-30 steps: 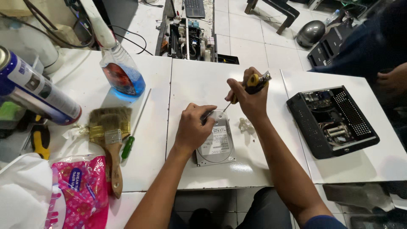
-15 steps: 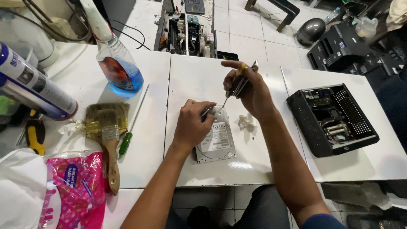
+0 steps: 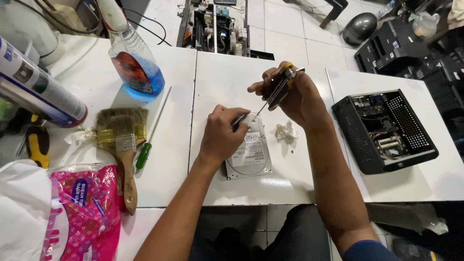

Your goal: The person removes the top cover of a hard drive, then uses a multi-tool screwdriver to tighten screws on the drive's casing. The person works on a single hard drive throughout the clip.

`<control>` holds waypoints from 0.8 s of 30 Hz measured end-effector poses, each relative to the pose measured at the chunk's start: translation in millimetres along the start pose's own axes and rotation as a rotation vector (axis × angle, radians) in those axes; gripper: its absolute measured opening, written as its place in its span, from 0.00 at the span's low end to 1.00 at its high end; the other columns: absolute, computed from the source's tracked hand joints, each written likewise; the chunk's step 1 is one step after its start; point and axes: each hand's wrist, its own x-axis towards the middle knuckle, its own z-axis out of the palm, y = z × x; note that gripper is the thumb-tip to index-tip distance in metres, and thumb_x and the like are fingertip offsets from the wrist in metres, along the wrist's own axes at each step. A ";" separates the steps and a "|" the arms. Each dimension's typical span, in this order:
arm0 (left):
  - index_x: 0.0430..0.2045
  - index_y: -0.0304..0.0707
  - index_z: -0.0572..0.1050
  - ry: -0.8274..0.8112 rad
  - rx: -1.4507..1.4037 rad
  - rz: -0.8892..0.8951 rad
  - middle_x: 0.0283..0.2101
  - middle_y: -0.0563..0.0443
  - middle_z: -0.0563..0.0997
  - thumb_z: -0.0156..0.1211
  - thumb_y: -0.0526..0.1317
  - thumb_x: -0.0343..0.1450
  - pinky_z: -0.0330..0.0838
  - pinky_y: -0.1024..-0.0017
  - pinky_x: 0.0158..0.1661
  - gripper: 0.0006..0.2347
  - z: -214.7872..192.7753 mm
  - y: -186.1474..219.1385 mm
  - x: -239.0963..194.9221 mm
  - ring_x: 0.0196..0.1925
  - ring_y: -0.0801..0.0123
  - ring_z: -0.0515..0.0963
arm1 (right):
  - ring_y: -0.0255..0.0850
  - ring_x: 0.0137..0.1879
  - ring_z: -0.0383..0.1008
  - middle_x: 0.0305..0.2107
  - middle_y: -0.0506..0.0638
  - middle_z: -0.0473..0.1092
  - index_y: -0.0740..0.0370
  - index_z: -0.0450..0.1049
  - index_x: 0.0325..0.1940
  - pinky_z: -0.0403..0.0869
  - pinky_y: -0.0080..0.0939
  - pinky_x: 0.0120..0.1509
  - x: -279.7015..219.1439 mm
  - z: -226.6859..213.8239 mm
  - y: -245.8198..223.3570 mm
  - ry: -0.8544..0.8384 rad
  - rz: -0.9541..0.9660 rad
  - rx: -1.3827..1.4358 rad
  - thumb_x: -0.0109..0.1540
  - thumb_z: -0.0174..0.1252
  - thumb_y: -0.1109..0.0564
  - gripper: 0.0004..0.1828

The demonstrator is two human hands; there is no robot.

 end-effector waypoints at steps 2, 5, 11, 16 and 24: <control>0.46 0.50 0.85 -0.006 -0.001 0.014 0.30 0.51 0.85 0.59 0.38 0.68 0.74 0.61 0.55 0.14 2.3 -3.5 0.2 0.42 0.62 0.80 | 0.60 0.61 0.79 0.44 0.58 0.69 0.58 0.64 0.55 0.80 0.52 0.63 1.1 -0.4 5.1 0.028 -0.008 -0.027 0.71 0.48 0.30 0.29; 0.46 0.51 0.85 -0.020 0.012 0.026 0.30 0.51 0.85 0.59 0.40 0.68 0.74 0.58 0.56 0.14 5.4 -3.8 -1.4 0.42 0.60 0.80 | 0.66 0.52 0.83 0.37 0.62 0.71 0.58 0.59 0.50 0.84 0.52 0.48 3.7 -0.3 18.2 0.108 -0.022 -0.042 0.70 0.53 0.33 0.27; 0.45 0.53 0.86 -0.044 0.076 0.020 0.32 0.54 0.86 0.62 0.41 0.69 0.72 0.58 0.57 0.12 0.5 8.2 -1.8 0.43 0.62 0.80 | 0.57 0.22 0.78 0.19 0.59 0.66 0.62 0.61 0.40 0.74 0.46 0.19 17.8 15.2 28.9 0.259 -0.157 -0.275 0.71 0.50 0.38 0.24; 0.41 0.54 0.88 -0.076 0.057 0.016 0.38 0.55 0.89 0.71 0.43 0.68 0.71 0.56 0.56 0.09 -5.3 19.1 -5.3 0.45 0.62 0.77 | 0.45 0.13 0.69 0.16 0.52 0.60 0.61 0.63 0.38 0.64 0.39 0.12 20.0 21.6 24.4 0.408 -0.290 -0.397 0.75 0.41 0.36 0.26; 0.37 0.55 0.88 -0.055 0.121 -0.008 0.37 0.57 0.89 0.77 0.51 0.66 0.73 0.59 0.52 0.11 -4.4 27.3 -4.6 0.42 0.65 0.76 | 0.34 0.23 0.69 0.25 0.46 0.64 0.61 0.71 0.53 0.70 0.33 0.27 23.6 57.1 44.7 0.643 -0.396 -0.657 0.76 0.52 0.48 0.13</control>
